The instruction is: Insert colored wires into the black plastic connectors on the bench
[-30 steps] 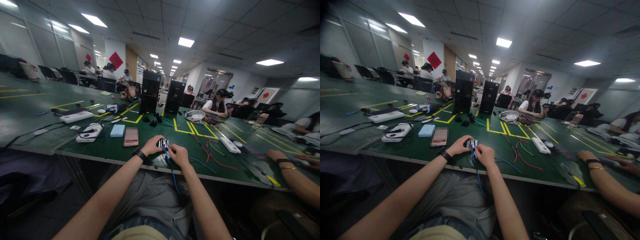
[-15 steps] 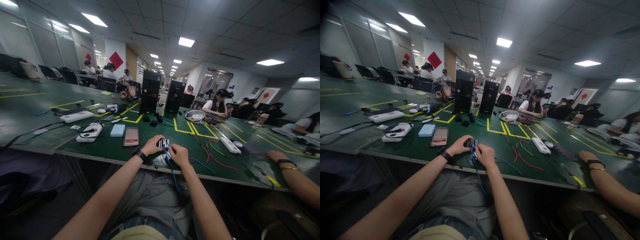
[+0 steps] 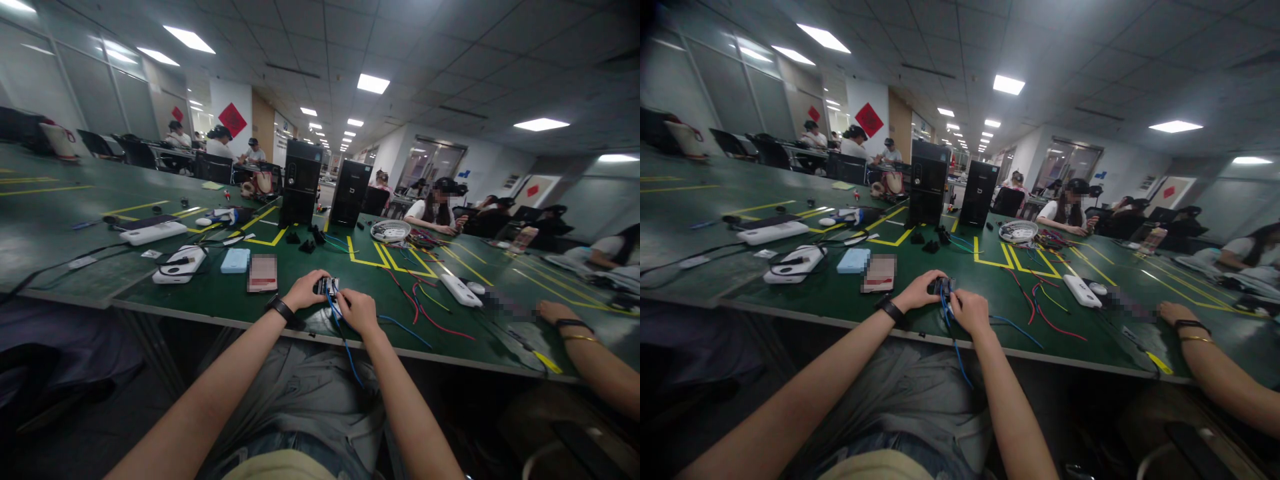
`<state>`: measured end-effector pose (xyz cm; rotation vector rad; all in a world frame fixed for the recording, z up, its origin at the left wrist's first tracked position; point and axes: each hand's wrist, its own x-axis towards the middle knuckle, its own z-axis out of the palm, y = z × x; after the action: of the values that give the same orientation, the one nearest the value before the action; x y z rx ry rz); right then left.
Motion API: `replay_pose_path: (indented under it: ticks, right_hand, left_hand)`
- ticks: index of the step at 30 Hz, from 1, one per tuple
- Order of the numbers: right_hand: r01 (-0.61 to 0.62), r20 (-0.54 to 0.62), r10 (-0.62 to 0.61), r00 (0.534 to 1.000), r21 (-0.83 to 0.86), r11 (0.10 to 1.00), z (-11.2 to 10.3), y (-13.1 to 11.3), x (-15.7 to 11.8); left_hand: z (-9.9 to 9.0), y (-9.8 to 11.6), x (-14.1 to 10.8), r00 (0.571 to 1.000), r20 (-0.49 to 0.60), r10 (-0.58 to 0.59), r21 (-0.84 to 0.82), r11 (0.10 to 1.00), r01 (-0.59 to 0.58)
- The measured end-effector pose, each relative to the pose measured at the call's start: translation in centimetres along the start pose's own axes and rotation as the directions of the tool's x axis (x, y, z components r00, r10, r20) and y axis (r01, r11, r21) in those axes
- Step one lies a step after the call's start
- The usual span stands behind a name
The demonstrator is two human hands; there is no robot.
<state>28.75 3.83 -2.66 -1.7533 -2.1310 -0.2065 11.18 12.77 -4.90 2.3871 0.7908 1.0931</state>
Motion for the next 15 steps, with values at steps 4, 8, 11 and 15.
replay_pose_path:
  ticks: [4, 8, 11, 15]
  right_hand:
    - [0.009, 0.008, -0.009, 1.0, 0.005, 1.0, -0.06, 0.03, -0.03]
    - [-0.017, 0.044, 0.017, 0.999, 0.001, 1.0, 0.2, 0.16, 0.13]
    - [-0.034, 0.052, 0.034, 0.998, 0.005, 0.999, 0.41, 0.2, 0.21]
    - [-0.047, 0.014, 0.047, 0.999, 0.025, 0.999, 0.52, 0.23, 0.18]
  left_hand:
    - [-0.01, 0.02, 0.0, 1.0, -0.001, 0.002, 0.003, 1.0, -0.002]
    - [0.01, -0.05, 0.01, 1.0, 0.005, -0.004, 0.013, 1.0, 0.004]
    - [-0.01, -0.03, 0.0, 1.0, 0.01, -0.009, 0.02, 1.0, 0.009]
    - [-0.06, 0.08, -0.02, 1.0, 0.014, -0.022, 0.026, 0.999, 0.022]
